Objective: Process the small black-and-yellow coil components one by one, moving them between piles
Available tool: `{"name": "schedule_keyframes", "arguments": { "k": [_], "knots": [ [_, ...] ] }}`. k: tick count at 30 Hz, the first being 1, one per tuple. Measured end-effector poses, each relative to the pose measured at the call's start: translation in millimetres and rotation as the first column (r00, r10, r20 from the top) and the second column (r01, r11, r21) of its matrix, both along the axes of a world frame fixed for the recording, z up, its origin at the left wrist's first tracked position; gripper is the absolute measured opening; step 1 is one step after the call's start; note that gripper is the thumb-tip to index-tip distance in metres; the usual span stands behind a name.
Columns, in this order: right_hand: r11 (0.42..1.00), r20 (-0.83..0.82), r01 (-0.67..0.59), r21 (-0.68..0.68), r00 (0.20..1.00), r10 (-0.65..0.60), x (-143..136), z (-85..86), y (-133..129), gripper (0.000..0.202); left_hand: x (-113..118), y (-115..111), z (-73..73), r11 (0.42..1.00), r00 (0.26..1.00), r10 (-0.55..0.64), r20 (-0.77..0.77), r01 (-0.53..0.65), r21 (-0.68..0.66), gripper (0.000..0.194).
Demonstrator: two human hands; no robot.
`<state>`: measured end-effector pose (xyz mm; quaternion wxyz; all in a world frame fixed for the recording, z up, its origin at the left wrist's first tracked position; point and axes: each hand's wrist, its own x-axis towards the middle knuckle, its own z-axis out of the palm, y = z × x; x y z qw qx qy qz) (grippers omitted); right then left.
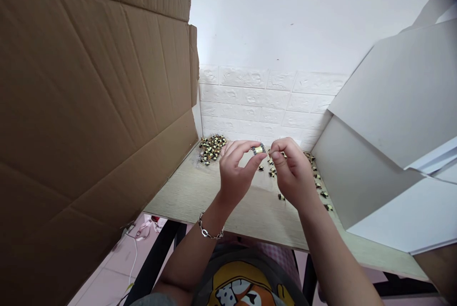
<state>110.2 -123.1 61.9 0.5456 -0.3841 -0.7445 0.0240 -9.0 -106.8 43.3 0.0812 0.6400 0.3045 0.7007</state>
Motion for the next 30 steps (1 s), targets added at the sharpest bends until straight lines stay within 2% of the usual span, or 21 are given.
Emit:
{"name": "schedule_keyframes", "arguments": {
  "k": [7,10,12,14,17,19,21,30],
  "knots": [
    [0.963,0.14,0.17,0.207,0.969,-0.202,-5,-5.1,5,0.012,4,-3,1.3,0.989,0.991,-0.056,0.118,0.071,-0.133,0.015],
    [0.936,0.167,0.219,0.274,0.948,-0.271,-5,-6.8,8,0.012,5,-3,1.7,0.947,0.948,-0.188,0.256,0.244,-0.208,0.015],
    [0.918,0.188,0.244,0.313,0.931,-0.312,-5,-7.5,9,0.012,6,-2,2.1,0.871,0.862,-0.31,0.4,0.427,-0.245,0.015],
    [0.908,0.203,0.261,0.328,0.919,-0.338,-4,-7.8,10,0.013,5,-1,2.7,0.757,0.737,-0.404,0.542,0.602,-0.254,0.016],
    [0.908,0.192,0.279,0.314,0.918,-0.348,-5,-8.0,10,0.012,4,1,3.7,0.607,0.584,-0.481,0.654,0.76,-0.232,0.016],
    [0.914,0.168,0.283,0.292,0.925,-0.341,-5,-8.1,10,0.011,3,3,3.8,0.557,0.536,-0.505,0.676,0.801,-0.219,0.015],
    [0.92,0.146,0.285,0.27,0.932,-0.331,-6,-8.2,9,0.01,2,5,3.1,0.534,0.512,-0.509,0.692,0.818,-0.213,0.013],
    [0.912,0.126,0.294,0.288,0.932,-0.34,-6,-7.9,10,0.007,0,7,0.4,0.505,0.5,-0.514,0.698,0.833,-0.225,0.014]
  ]
}}
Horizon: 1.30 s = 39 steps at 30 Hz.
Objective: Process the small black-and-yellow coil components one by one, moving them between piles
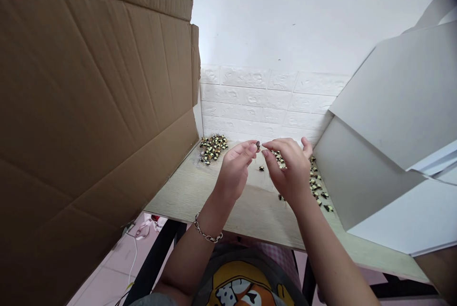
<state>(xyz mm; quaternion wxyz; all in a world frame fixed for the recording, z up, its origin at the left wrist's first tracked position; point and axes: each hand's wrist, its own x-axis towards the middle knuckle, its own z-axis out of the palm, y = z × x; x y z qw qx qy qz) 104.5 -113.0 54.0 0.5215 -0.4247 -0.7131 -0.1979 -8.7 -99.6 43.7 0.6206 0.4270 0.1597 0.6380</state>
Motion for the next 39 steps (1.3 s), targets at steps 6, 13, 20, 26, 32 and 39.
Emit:
{"name": "schedule_keyframes", "arguments": {
  "k": [6,13,20,26,32,39],
  "knots": [
    [0.998,-0.004,-0.001,0.07,1.0,0.002,-0.4,0.2,-0.8,0.005,0.4,0.0,-1.4,0.998,0.998,-0.056,0.023,0.056,-0.022,0.013],
    [0.998,0.009,0.015,0.06,1.0,-0.016,-1.9,0.8,-3.0,0.005,1.1,0.9,-4.4,0.999,0.999,-0.041,0.008,0.042,-0.034,0.013],
    [0.985,-0.112,-0.115,-0.131,0.989,0.1,-3.1,2.2,-2.1,0.006,2.3,-0.6,-5.5,0.999,0.999,-0.038,-0.02,0.037,-0.024,0.015],
    [0.961,-0.196,-0.24,-0.135,0.957,0.212,-2.2,3.0,0.7,0.008,4.6,-4.5,-3.1,0.998,0.997,-0.052,-0.062,0.054,0.039,0.016],
    [0.994,-0.014,-0.1,-0.046,0.995,0.099,0.8,1.5,1.2,0.007,2.8,-3.1,-2.9,0.994,0.994,-0.106,-0.02,0.105,-0.032,0.014],
    [0.995,0.041,0.02,0.095,0.999,-0.024,4.0,1.2,2.0,0.007,-1.5,-1.5,0.0,0.943,0.954,-0.293,0.062,0.299,-0.148,0.013]
  ]
}}
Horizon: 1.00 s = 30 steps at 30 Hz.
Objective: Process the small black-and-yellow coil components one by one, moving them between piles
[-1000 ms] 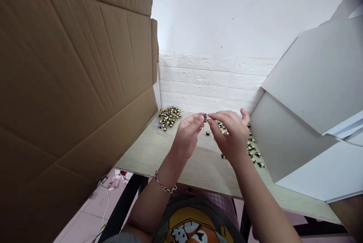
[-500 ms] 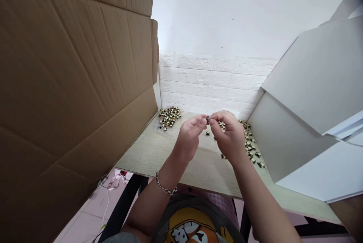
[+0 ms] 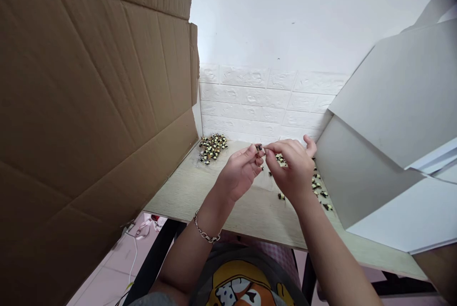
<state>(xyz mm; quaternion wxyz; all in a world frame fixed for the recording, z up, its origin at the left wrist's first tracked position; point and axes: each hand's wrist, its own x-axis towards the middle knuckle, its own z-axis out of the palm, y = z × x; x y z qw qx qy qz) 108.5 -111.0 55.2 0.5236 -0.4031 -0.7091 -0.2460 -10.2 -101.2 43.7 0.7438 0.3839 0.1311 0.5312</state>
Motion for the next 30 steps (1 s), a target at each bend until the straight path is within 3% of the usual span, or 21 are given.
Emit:
{"name": "schedule_keyframes", "arguments": {
  "k": [6,30],
  "knots": [
    [0.996,-0.076,-0.012,-0.088,0.997,0.005,-2,2.0,-2,0.009,-3,-1,3.9,0.987,0.995,-0.089,0.055,0.095,-0.133,0.016],
    [0.998,0.02,0.039,-0.055,0.999,-0.038,1,14.3,3,0.009,-6,-1,1.2,0.95,0.958,-0.251,0.136,0.271,-0.153,0.019]
  ]
}}
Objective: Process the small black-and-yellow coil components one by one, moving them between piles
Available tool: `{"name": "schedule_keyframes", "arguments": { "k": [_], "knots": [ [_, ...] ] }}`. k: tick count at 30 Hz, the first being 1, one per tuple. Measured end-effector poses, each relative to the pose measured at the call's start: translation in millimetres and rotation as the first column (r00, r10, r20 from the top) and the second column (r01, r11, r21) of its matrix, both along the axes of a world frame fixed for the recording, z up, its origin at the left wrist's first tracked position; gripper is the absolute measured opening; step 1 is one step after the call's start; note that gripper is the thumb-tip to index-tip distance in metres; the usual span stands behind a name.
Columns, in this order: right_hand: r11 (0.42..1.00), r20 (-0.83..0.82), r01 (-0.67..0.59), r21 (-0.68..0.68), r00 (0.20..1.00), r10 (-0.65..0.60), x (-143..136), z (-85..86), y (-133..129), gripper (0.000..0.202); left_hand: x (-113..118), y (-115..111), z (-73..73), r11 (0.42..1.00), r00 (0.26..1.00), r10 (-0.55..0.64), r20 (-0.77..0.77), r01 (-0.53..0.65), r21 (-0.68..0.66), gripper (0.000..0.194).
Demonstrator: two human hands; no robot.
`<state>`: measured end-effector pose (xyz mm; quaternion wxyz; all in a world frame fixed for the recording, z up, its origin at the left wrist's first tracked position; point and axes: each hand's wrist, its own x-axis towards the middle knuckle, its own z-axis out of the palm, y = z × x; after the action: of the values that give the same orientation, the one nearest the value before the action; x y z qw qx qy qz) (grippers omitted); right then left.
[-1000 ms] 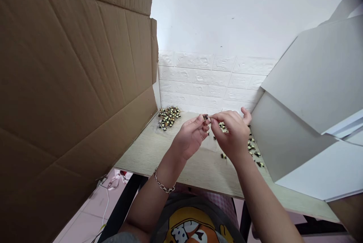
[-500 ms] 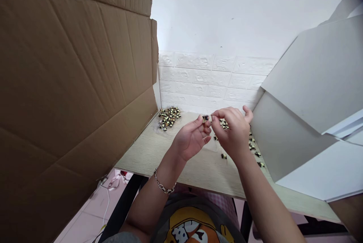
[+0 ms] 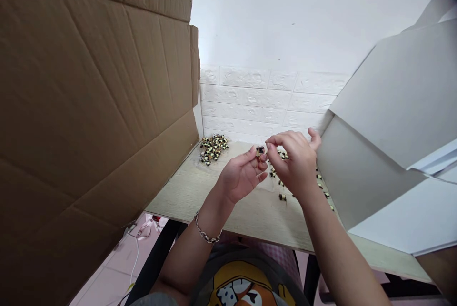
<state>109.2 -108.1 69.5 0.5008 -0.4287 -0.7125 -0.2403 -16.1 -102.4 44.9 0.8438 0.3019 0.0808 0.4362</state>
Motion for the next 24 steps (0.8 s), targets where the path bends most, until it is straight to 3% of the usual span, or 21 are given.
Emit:
{"name": "schedule_keyframes", "arguments": {
  "k": [8,15,24],
  "knots": [
    [0.996,-0.012,-0.02,-0.09,1.0,0.019,2.2,-3.3,5.1,0.008,1.6,6.0,-5.5,0.993,0.993,0.093,-0.074,-0.088,0.077,0.014],
    [0.947,-0.11,-0.156,-0.282,0.986,0.13,5.3,-1.6,7.4,0.008,0.2,6.2,-7.1,0.99,0.989,0.114,-0.09,-0.105,0.099,0.014],
    [0.928,-0.111,-0.167,-0.333,0.984,0.137,3.7,-5.2,10.0,0.009,-0.6,8.6,-5.4,0.998,0.996,0.06,-0.065,-0.061,-0.023,0.017]
  ]
}}
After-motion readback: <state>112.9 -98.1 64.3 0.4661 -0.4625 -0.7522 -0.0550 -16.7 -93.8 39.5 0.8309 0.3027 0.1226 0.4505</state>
